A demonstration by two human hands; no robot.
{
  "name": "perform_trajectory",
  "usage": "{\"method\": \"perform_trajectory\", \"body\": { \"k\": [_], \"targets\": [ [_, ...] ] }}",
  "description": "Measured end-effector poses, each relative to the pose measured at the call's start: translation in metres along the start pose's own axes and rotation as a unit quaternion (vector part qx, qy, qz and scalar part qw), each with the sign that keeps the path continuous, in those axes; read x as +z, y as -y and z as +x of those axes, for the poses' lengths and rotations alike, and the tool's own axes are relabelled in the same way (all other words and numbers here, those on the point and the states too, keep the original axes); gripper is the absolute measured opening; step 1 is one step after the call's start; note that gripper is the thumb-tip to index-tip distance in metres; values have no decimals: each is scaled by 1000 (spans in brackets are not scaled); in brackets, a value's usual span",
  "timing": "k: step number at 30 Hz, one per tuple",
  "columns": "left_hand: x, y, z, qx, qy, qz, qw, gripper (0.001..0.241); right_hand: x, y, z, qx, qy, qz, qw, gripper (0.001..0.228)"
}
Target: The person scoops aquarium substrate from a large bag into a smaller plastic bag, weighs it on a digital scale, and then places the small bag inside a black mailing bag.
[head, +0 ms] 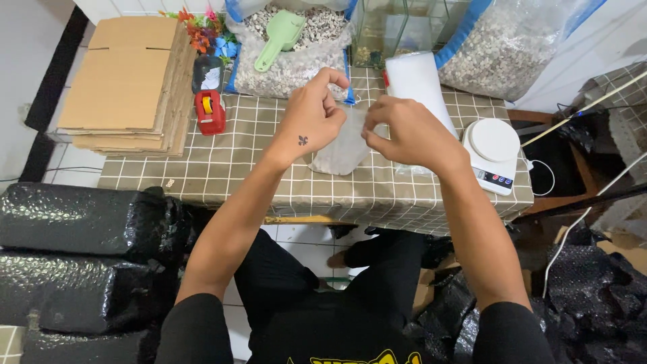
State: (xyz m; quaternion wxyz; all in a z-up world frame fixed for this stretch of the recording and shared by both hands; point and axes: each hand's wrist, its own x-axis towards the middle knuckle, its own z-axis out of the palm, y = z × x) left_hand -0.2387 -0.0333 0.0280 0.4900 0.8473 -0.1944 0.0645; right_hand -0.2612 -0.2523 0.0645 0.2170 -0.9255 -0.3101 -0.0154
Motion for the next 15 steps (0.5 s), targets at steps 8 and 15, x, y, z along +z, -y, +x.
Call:
{"method": "perform_trajectory", "body": {
  "k": [8,15],
  "targets": [
    [-6,-19,-4,-33,-31,41,998,33,-13,13,-8,0,46,81,996,41],
    [-7,-21,-4,-15,-13,96,995,31,-9,0,-6,78,-22,-23,996,40]
  ]
}}
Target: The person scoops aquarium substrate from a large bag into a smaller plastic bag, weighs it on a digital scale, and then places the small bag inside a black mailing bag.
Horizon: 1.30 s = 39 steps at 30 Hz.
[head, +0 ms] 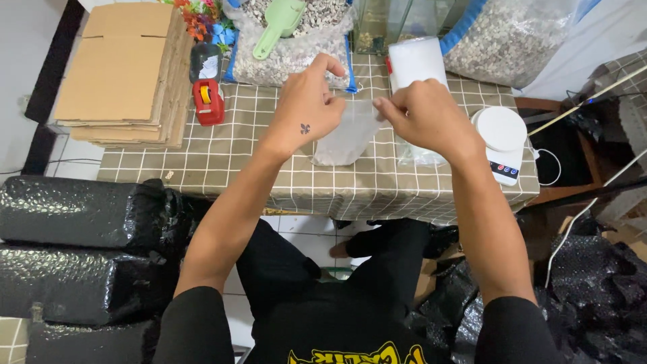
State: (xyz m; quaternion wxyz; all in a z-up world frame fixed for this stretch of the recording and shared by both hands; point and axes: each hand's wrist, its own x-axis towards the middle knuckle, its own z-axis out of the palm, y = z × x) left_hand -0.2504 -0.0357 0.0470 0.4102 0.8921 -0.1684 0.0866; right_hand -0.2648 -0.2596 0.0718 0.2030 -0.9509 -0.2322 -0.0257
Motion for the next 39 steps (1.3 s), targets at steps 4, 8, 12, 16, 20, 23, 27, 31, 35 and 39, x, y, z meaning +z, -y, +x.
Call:
{"method": "perform_trajectory", "body": {
  "k": [4,8,12,16,20,23,27,31,35,39],
  "targets": [
    [-11,-11,4,38,-69,1,997,29,-18,4,-6,-59,3,45,997,39],
    [-19,-23,7,130,-10,-19,991,38,-26,-7,-14,-61,11,6,998,34],
    [-26,-34,7,149,27,-6,989,42,-29,-10,-21,-81,-32,-1,996,34],
    [-22,-28,14,204,-70,-13,976,36,-33,-12,-27,-93,-73,-9,993,26],
    [-22,-30,13,187,-34,-17,982,36,-31,-11,-33,-105,-129,1,986,9],
    [-25,-40,14,177,-37,-68,981,36,-24,-12,-36,-132,-228,53,963,28],
    [-21,-58,15,175,-41,-123,976,32,24,-36,-28,-195,-409,282,846,93],
    [-13,-68,21,196,-38,-146,969,30,97,-65,-26,-174,-324,419,830,129],
    [-15,-73,22,204,-28,-142,968,31,123,-71,-14,-116,-198,498,836,75],
    [-17,-68,25,187,-14,-164,969,30,112,-68,-2,-5,-196,471,860,46]
  ]
}}
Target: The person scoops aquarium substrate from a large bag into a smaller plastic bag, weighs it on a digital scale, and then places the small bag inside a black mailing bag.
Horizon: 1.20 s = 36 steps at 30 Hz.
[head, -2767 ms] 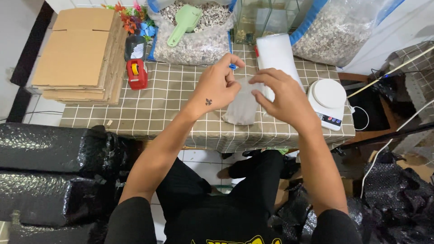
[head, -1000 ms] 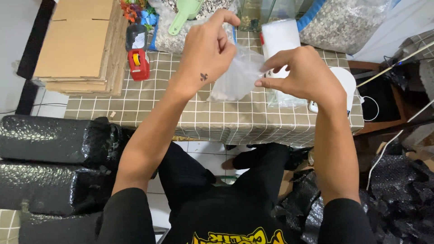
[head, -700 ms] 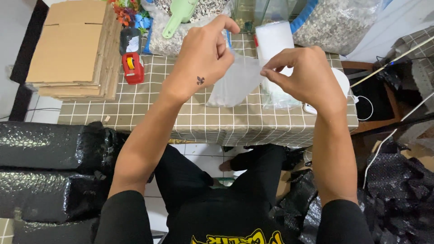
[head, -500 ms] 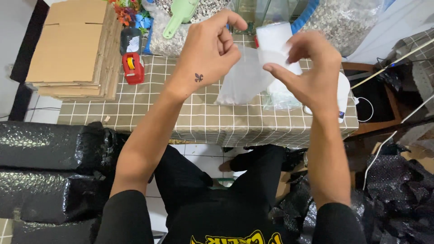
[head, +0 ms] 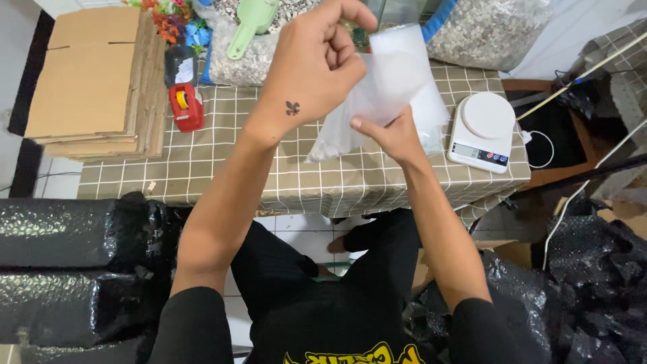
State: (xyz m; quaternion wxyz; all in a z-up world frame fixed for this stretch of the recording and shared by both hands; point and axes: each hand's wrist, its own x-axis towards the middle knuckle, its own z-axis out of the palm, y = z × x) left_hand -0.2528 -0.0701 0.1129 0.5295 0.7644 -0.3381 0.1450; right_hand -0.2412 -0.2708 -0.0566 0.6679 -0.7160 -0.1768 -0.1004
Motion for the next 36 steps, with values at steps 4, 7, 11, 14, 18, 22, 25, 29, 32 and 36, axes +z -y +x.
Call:
{"method": "perform_trajectory", "body": {
  "k": [4,7,11,14,18,22,25,29,32,36],
  "targets": [
    [2,8,-2,24,-17,-42,999,30,-10,31,0,-21,-25,28,999,49],
    [2,22,-5,26,-30,-106,994,23,-30,54,-5,19,-82,-57,995,21],
    [-4,64,-29,6,-22,-52,998,15,-82,67,-5,45,-237,-41,970,18],
    [0,113,-59,-88,-38,-20,995,8,-120,79,-6,32,-246,-77,966,39],
    [17,193,-107,-207,-76,35,975,10,-168,63,-6,22,-249,-75,965,20],
    [35,237,-146,-237,-112,62,963,12,-212,35,-9,29,-272,-103,956,19],
    [43,241,-162,-194,-133,98,967,3,-240,4,-8,8,-295,-29,955,14],
    [46,229,-165,-176,-126,105,971,5,-258,-24,-8,48,-312,-40,948,19],
    [45,226,-166,-153,-119,128,973,6,-261,-31,-4,70,-318,-50,944,19],
    [44,219,-164,-163,-106,129,972,6,-268,-48,0,105,-343,-68,931,24]
  ]
}}
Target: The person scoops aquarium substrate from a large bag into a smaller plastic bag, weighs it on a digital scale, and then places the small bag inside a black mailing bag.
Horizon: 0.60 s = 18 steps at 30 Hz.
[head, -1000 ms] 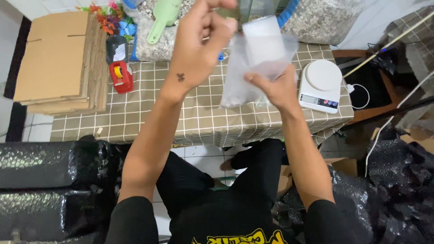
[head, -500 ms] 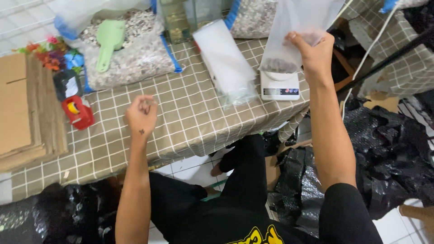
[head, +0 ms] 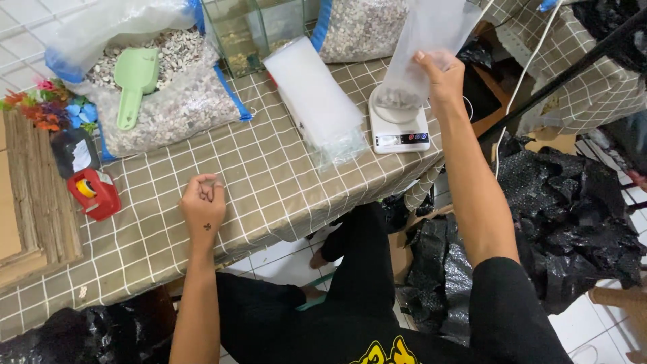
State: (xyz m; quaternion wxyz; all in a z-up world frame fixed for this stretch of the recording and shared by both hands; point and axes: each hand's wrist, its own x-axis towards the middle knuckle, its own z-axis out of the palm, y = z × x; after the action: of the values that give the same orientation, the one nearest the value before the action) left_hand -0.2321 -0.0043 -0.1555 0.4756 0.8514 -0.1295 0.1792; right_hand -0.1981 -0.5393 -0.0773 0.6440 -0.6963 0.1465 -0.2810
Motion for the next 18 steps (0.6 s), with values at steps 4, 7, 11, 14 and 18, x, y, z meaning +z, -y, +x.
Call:
{"method": "perform_trajectory", "body": {
  "k": [4,7,11,14,18],
  "targets": [
    [2,1,1,-7,-1,12,1000,7,0,-4,-3,-46,4,37,998,22],
    [2,-2,1,-15,-1,12,1000,9,-3,2,-4,-74,12,5,997,44],
    [2,3,0,-12,0,25,1000,9,-16,-10,8,-149,40,8,988,41],
    [3,6,0,-18,-1,24,1000,11,-20,-1,5,-172,50,-14,984,15],
    [0,-5,1,-14,4,14,1000,11,-19,12,-14,-153,57,-48,985,13]
  ]
}}
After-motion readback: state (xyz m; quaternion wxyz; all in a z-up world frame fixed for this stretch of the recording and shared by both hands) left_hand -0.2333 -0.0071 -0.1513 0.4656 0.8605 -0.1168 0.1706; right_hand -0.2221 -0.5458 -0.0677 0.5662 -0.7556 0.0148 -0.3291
